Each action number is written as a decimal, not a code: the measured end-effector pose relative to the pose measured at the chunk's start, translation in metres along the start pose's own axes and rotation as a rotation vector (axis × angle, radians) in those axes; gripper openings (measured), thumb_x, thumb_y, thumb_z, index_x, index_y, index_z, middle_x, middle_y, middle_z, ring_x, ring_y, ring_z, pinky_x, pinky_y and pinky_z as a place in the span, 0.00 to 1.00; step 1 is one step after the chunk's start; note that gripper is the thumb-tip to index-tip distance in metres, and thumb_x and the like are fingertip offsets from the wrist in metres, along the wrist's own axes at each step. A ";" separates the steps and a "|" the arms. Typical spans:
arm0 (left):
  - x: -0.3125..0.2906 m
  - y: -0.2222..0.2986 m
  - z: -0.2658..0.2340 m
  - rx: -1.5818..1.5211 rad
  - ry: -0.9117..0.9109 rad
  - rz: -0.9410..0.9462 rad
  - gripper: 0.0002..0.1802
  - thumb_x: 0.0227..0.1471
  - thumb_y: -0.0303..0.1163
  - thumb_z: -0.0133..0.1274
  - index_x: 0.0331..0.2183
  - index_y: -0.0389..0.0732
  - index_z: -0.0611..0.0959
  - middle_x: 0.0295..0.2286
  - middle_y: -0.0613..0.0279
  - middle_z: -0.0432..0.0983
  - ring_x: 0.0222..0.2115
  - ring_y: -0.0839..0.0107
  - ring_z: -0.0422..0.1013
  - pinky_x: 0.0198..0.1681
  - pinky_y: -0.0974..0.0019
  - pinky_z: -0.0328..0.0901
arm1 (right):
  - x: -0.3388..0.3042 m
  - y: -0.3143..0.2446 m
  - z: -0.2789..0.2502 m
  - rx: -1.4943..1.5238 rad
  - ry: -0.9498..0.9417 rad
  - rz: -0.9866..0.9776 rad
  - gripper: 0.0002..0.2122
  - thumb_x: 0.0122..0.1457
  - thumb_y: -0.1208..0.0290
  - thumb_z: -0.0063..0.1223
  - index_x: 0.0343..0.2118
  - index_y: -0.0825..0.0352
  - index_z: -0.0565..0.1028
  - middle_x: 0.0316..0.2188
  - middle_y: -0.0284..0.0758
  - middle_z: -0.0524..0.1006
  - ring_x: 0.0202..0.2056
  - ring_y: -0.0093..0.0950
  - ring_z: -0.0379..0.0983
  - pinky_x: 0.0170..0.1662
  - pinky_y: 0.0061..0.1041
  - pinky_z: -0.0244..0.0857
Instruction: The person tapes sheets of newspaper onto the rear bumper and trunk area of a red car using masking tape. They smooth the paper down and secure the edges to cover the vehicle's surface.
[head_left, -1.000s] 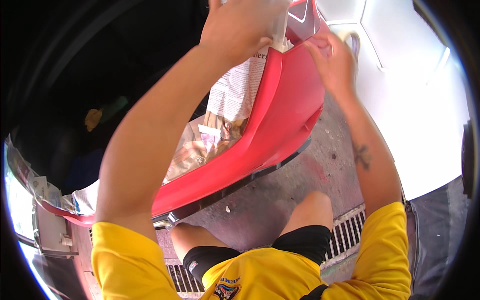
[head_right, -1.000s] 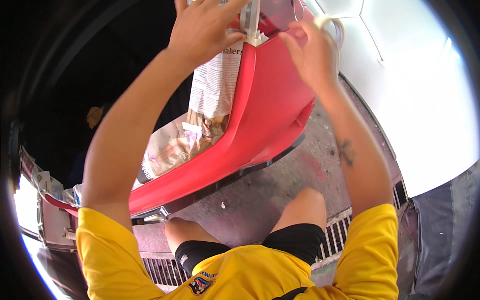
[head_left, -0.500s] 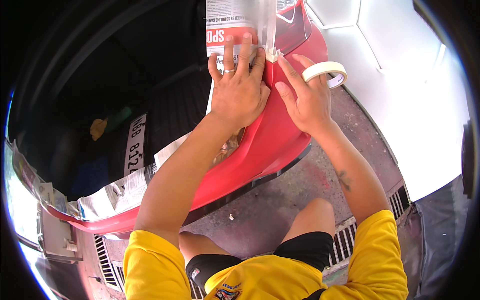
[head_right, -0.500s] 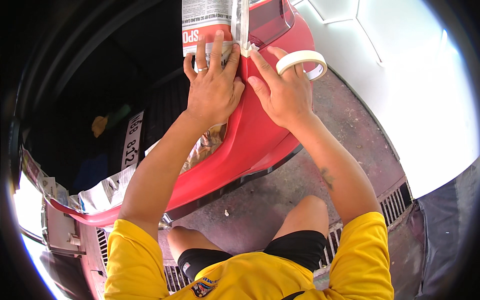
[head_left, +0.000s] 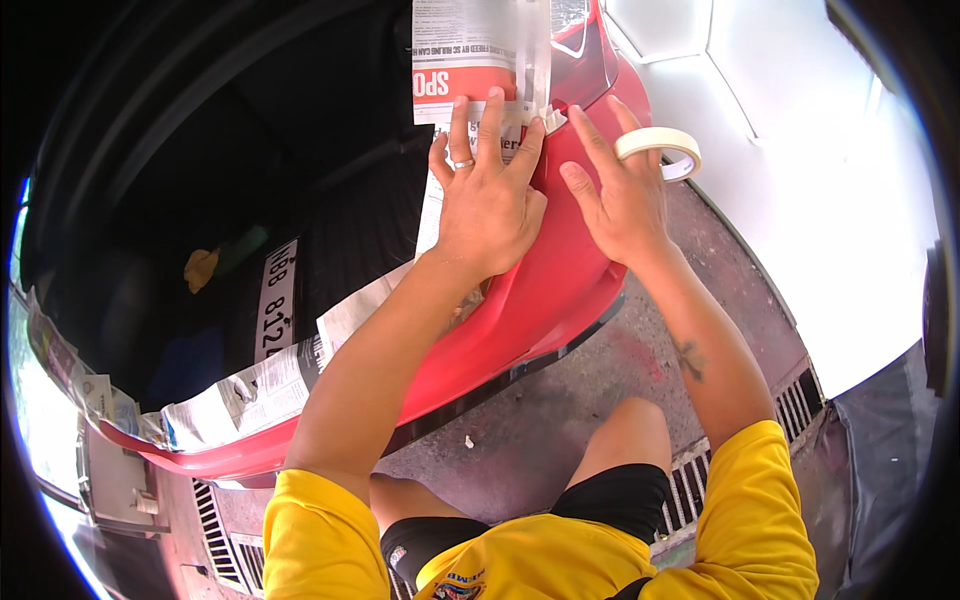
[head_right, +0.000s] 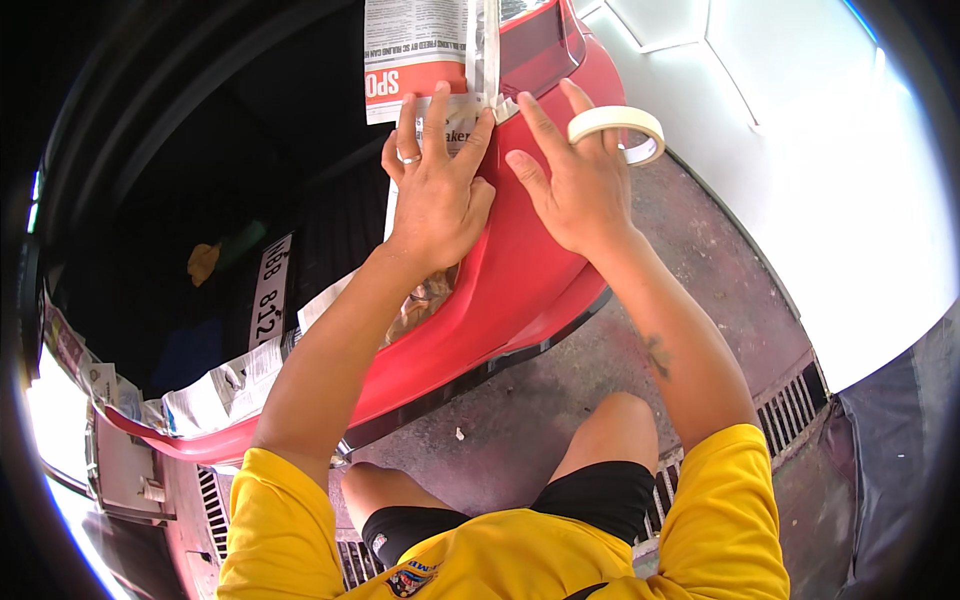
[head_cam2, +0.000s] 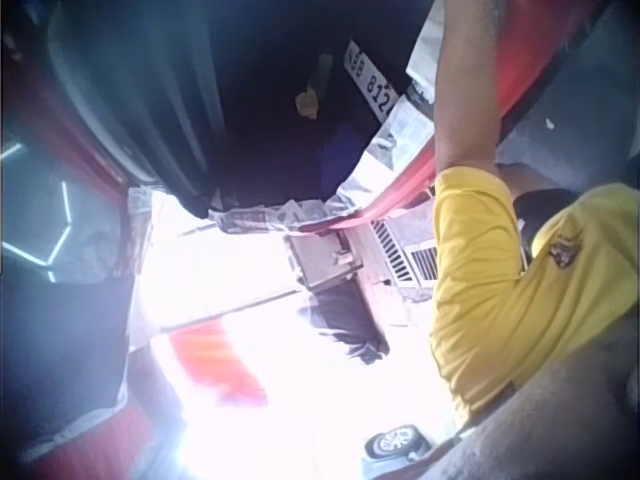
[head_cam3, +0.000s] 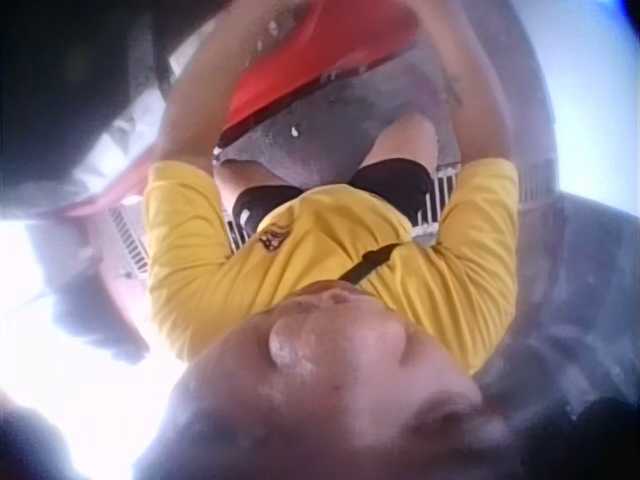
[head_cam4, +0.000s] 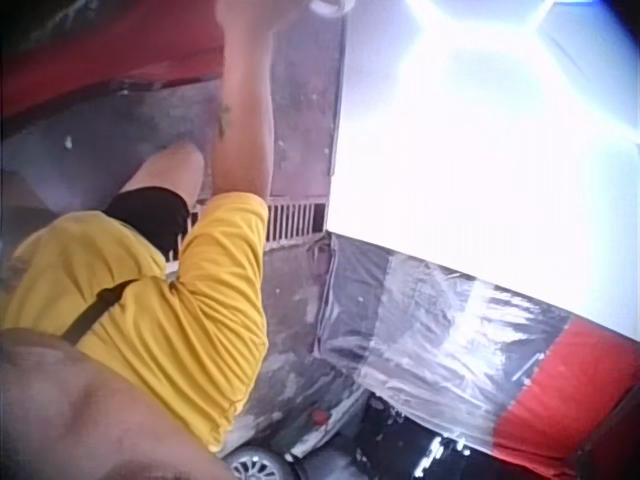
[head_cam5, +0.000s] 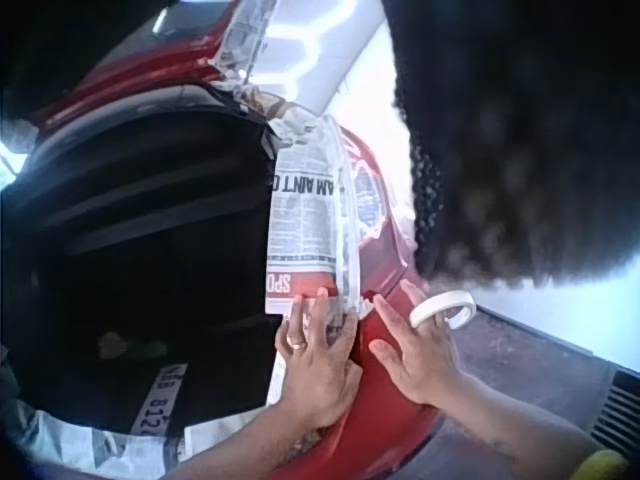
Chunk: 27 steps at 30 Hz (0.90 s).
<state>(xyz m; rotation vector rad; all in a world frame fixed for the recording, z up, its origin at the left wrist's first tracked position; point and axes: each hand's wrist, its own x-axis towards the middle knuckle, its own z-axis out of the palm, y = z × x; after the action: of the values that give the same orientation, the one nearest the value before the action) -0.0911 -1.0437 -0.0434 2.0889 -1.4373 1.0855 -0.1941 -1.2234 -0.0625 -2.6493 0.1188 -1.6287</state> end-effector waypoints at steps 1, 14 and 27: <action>0.002 0.004 0.001 0.002 0.011 -0.001 0.36 0.52 0.29 0.54 0.65 0.44 0.77 0.72 0.41 0.44 0.73 0.32 0.34 0.70 0.31 0.38 | 0.000 -0.002 0.002 0.002 -0.026 0.020 0.27 0.72 0.46 0.50 0.71 0.47 0.70 0.73 0.50 0.57 0.70 0.56 0.54 0.68 0.54 0.57; 0.020 -0.018 -0.047 0.289 0.218 -0.064 0.37 0.48 0.29 0.58 0.63 0.47 0.79 0.67 0.43 0.61 0.71 0.37 0.48 0.68 0.32 0.46 | 0.001 -0.003 0.000 -0.078 0.007 -0.077 0.23 0.72 0.56 0.51 0.69 0.44 0.72 0.72 0.48 0.62 0.62 0.54 0.64 0.64 0.51 0.61; 0.055 -0.048 -0.025 0.371 0.301 0.379 0.09 0.47 0.38 0.74 0.34 0.58 0.92 0.53 0.68 0.77 0.64 0.57 0.65 0.63 0.45 0.55 | -0.089 0.015 -0.018 0.374 0.113 0.608 0.29 0.69 0.65 0.57 0.71 0.65 0.64 0.68 0.47 0.67 0.69 0.46 0.62 0.68 0.45 0.59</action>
<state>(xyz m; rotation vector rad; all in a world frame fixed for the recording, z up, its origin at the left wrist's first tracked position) -0.0469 -1.0411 0.0199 1.8018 -1.6077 1.8509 -0.2515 -1.2307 -0.1345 -1.9772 0.5089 -1.4152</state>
